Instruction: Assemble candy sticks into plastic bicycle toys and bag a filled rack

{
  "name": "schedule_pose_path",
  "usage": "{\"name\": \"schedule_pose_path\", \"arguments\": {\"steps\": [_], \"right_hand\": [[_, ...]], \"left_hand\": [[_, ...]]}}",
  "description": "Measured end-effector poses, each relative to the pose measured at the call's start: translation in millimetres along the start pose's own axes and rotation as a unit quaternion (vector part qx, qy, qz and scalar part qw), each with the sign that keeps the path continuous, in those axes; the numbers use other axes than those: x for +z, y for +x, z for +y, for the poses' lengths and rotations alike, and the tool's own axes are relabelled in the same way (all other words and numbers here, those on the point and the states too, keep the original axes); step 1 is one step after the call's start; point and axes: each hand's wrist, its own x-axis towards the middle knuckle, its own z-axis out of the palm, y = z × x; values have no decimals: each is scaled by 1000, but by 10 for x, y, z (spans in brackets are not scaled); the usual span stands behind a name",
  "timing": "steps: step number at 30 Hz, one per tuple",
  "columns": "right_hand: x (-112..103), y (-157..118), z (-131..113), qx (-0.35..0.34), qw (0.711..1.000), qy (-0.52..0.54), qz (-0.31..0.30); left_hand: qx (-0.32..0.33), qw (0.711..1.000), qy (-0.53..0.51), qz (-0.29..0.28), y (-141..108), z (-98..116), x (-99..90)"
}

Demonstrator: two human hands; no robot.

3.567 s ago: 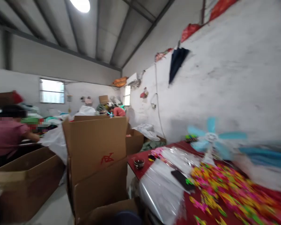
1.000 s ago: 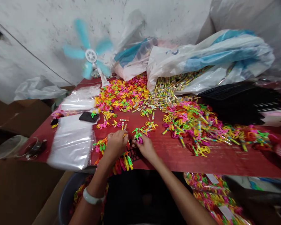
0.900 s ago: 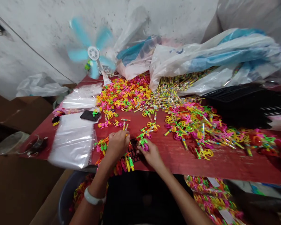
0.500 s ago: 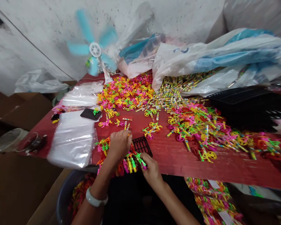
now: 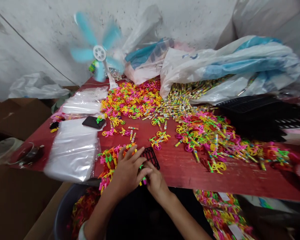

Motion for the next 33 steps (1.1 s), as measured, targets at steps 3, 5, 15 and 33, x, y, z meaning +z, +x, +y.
{"name": "schedule_pose_path", "arguments": {"steps": [3, 5, 15, 33], "right_hand": [[13, 22, -34, 25, 998, -56, -30], [-17, 55, -28, 23, 997, -65, -44], [-610, 836, 220, 258, 937, -214, 96], [-568, 364, 435, 220, 962, 118, 106]], "left_hand": [[-8, 1000, 9, 15, 25, 29, 18], [-14, 1000, 10, 22, 26, 43, 23], [-21, 1000, -7, 22, 0, 101, -10], [-86, 996, 29, 13, 236, -180, 73]]}}
